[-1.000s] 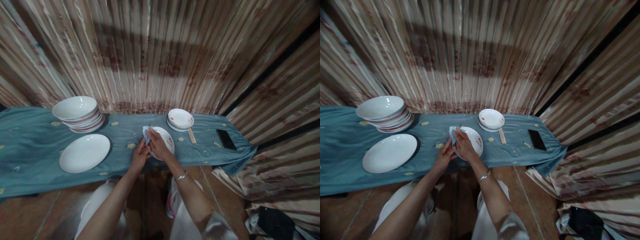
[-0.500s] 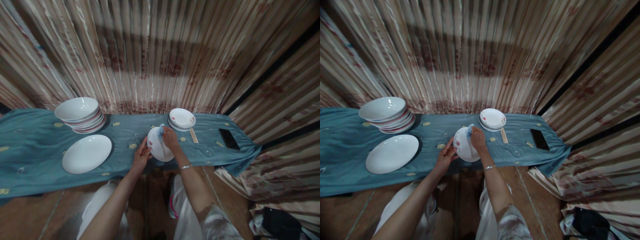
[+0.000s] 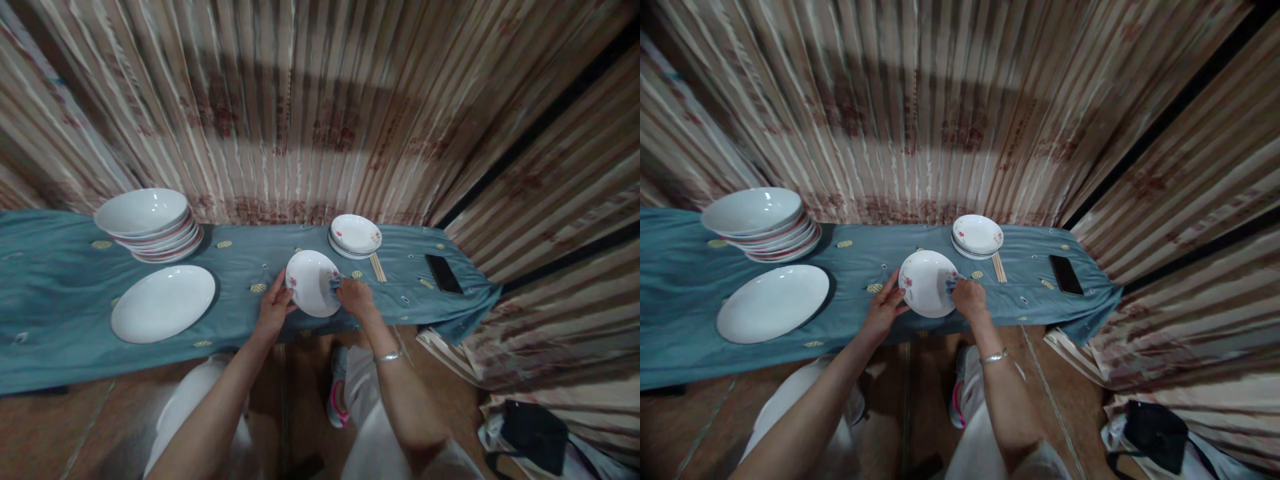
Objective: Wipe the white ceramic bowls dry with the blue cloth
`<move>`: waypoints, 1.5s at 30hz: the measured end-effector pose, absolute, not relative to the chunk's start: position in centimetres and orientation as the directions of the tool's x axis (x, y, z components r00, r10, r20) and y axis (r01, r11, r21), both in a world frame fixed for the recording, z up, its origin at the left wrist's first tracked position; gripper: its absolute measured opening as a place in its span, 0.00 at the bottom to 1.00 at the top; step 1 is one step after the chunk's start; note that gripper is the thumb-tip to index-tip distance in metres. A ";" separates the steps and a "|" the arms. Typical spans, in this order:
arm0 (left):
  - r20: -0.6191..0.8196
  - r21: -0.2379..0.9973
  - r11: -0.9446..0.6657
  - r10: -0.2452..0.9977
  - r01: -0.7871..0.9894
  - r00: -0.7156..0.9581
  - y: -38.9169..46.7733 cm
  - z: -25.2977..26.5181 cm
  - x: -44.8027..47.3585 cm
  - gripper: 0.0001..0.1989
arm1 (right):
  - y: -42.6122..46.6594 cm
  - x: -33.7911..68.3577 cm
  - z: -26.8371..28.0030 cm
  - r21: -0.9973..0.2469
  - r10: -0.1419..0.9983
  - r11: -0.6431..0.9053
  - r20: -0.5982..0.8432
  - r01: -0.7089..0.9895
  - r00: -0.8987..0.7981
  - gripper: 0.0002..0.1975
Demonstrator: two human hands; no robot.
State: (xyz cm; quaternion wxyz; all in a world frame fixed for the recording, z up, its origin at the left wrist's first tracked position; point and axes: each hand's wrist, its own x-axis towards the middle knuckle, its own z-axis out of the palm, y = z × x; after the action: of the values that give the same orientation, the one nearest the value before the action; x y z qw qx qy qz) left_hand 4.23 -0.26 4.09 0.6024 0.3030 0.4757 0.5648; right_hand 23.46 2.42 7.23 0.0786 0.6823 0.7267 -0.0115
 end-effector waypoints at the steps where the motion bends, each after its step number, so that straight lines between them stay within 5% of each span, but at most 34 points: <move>1: -0.228 0.903 0.177 0.970 -0.392 -0.089 -0.3 4.1 4.2 0.37 | 1.8 23.3 7.6 0.099 0.986 0.087 -0.152 0.991 -0.071 0.16; 7: -0.215 0.890 0.162 0.974 -0.426 -0.078 -0.4 4.2 4.2 0.37 | -1.2 21.9 9.1 0.081 0.961 0.216 -0.195 0.973 -0.197 0.14; 17: -0.227 0.876 0.171 0.971 -0.451 -0.074 -0.6 4.5 4.4 0.34 | -2.0 19.9 9.9 -0.118 0.918 0.351 -0.149 0.929 -0.366 0.14; 33: -0.205 0.860 0.158 0.978 -0.485 -0.045 -0.7 4.4 4.5 0.35 | 2.7 15.9 7.0 -0.502 0.919 0.394 0.216 0.770 -0.329 0.28; 39: -0.218 0.863 0.162 0.974 -0.478 -0.064 -0.7 4.3 4.4 0.37 | 4.9 15.5 5.4 -0.434 0.925 0.373 0.245 0.820 -0.291 0.28; 45: -0.227 0.851 0.171 0.973 -0.496 -0.053 -1.0 4.7 4.3 0.37 | 5.2 17.7 5.0 -0.161 0.958 0.280 0.107 0.946 -0.266 0.23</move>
State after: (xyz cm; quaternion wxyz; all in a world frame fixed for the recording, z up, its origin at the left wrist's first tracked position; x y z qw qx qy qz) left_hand 4.32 -1.01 4.65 0.6310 0.2749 0.4331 0.5820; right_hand 17.69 5.17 4.98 -0.0918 0.5990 0.7948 -0.0320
